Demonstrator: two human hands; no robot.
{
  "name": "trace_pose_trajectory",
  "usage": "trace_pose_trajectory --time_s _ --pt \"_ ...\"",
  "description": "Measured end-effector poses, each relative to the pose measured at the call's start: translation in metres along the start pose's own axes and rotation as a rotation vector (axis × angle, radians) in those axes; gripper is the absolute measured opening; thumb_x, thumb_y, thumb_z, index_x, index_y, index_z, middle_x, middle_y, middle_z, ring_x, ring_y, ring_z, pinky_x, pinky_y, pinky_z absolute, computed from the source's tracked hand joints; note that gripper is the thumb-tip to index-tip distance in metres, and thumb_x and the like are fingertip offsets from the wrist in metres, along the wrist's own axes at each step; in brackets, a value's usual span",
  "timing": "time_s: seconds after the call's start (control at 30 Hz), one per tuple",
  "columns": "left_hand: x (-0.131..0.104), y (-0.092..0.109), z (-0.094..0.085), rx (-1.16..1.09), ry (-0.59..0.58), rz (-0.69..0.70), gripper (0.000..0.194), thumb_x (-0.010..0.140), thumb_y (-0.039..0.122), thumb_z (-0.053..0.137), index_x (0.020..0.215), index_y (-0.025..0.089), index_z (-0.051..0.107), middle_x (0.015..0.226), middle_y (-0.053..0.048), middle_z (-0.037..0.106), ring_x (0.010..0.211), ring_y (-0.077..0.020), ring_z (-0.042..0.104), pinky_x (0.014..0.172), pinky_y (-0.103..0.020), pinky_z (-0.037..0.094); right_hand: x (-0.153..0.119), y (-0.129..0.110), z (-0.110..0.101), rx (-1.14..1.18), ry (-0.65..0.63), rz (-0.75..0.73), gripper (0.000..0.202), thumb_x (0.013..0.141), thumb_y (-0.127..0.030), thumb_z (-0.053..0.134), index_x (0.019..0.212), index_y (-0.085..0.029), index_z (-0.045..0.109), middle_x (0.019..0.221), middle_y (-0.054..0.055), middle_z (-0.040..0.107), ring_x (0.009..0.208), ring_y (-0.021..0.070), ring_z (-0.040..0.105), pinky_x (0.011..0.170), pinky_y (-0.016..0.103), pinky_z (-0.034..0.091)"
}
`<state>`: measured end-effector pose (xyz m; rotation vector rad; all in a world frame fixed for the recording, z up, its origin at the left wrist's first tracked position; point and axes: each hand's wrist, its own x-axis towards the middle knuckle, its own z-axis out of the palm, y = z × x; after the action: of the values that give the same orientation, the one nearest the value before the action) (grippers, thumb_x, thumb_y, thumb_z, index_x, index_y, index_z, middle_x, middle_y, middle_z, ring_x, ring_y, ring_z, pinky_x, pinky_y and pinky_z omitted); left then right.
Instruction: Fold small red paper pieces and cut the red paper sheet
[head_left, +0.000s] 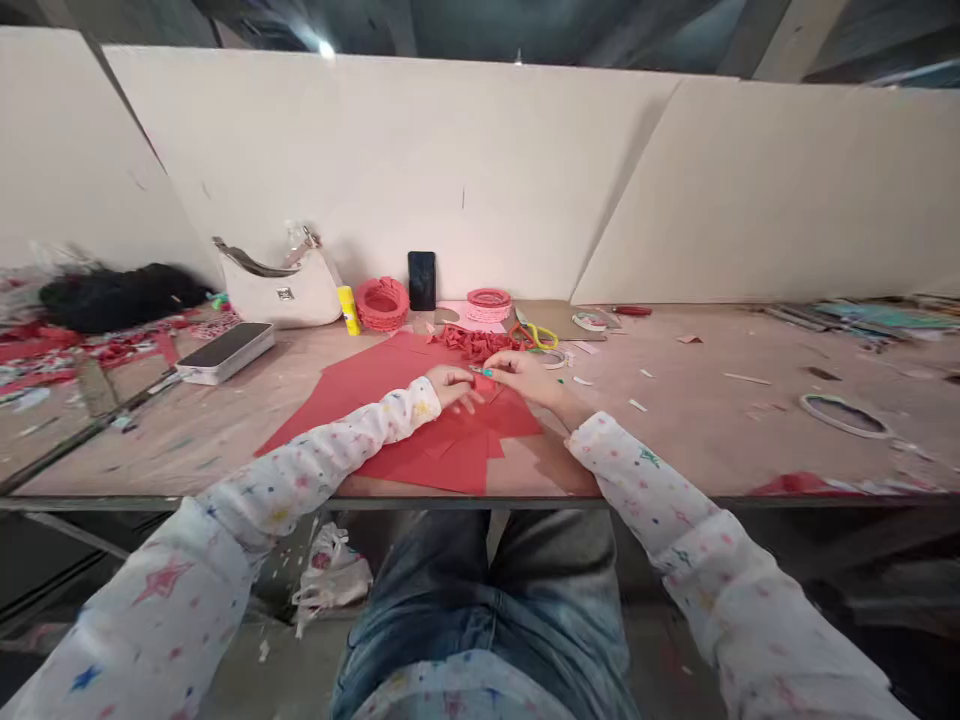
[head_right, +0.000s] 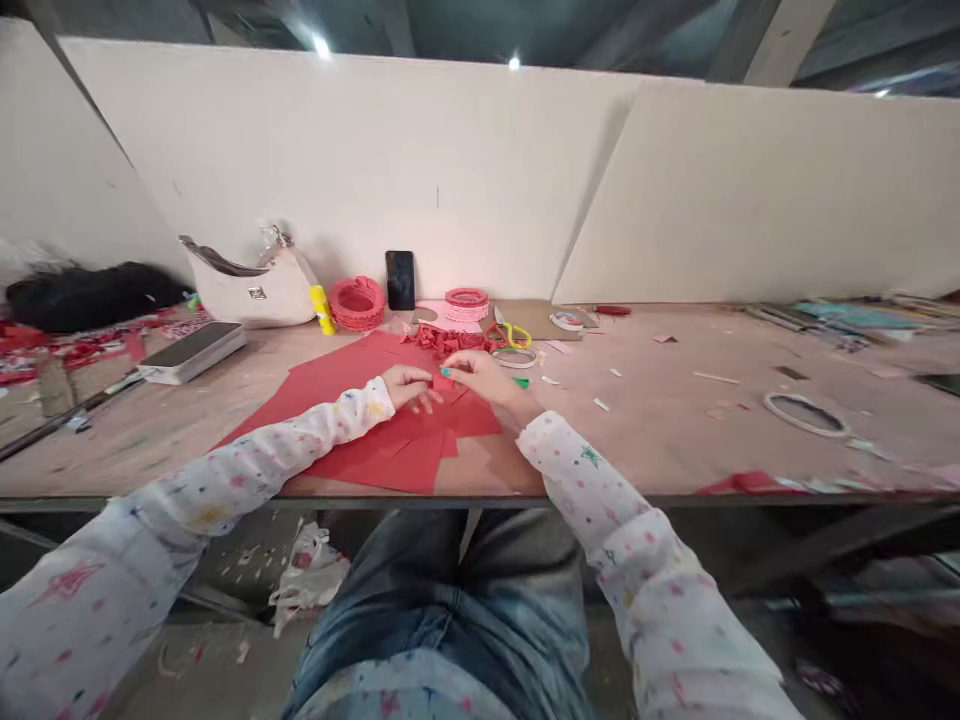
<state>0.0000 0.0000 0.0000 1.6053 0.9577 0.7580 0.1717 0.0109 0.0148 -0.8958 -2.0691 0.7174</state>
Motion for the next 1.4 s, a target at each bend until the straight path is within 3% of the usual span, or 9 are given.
trace_pose_trajectory --time_s 0.23,0.4,0.67,1.0,1.2,1.4 --pt "0.0026 0.0036 -0.0022 -0.002 -0.018 -0.034 0.018 0.078 0.010 0.030 0.068 0.010 0.045 0.067 -0.008 0.064 0.044 -0.0113 0.057 0.038 -0.019 0.043 -0.0018 0.0009 0.0004 -0.001 -0.043 -0.008 0.017 0.070 -0.027 0.049 0.077 -0.014 0.058 0.078 0.004 0.059 0.073 0.0146 0.053 0.068 0.027 0.040" --pt "0.0021 0.0004 -0.0003 0.036 -0.025 -0.007 0.019 0.080 0.018 0.038 0.069 0.009 0.050 0.066 -0.008 0.063 0.043 -0.0099 0.056 0.038 -0.017 0.042 -0.0027 -0.0010 0.0025 0.013 -0.074 -0.005 0.016 0.071 -0.026 0.048 0.076 -0.014 0.058 0.075 0.003 0.059 0.068 0.0131 0.053 0.064 0.025 0.041" --pt "0.0024 -0.0021 0.0010 0.118 0.074 0.069 0.019 0.080 0.019 0.042 0.070 0.008 0.054 0.062 -0.005 0.062 0.044 -0.0076 0.056 0.040 -0.014 0.041 -0.0048 -0.0028 0.0053 0.017 -0.080 0.018 0.018 0.072 -0.028 0.047 0.079 -0.015 0.058 0.075 0.002 0.058 0.066 0.0116 0.051 0.060 0.023 0.039" --pt "-0.0012 0.0008 0.0056 0.207 0.131 0.072 0.019 0.077 0.017 0.044 0.065 0.008 0.055 0.065 -0.008 0.063 0.051 -0.0102 0.059 0.043 -0.016 0.044 -0.0029 0.0015 0.0073 0.056 -0.007 0.078 0.019 0.070 -0.031 0.049 0.067 -0.013 0.055 0.064 0.000 0.052 0.057 0.0094 0.045 0.055 0.022 0.036" --pt "-0.0004 -0.0002 0.0057 0.203 0.120 0.048 0.019 0.079 0.018 0.042 0.068 0.008 0.055 0.070 -0.010 0.064 0.052 -0.0108 0.060 0.043 -0.016 0.045 -0.0023 -0.0007 0.0070 0.072 0.010 0.060 0.013 0.069 -0.026 0.050 0.064 -0.014 0.053 0.062 -0.001 0.049 0.057 0.0083 0.044 0.053 0.021 0.035" --pt "0.0008 -0.0045 0.0055 0.198 0.078 0.057 0.018 0.079 0.019 0.042 0.070 0.009 0.054 0.068 -0.009 0.064 0.050 -0.0109 0.060 0.042 -0.016 0.044 -0.0034 -0.0016 0.0074 0.087 -0.053 0.041 0.014 0.070 -0.028 0.048 0.067 -0.015 0.053 0.064 -0.001 0.051 0.057 0.0087 0.045 0.052 0.021 0.036"
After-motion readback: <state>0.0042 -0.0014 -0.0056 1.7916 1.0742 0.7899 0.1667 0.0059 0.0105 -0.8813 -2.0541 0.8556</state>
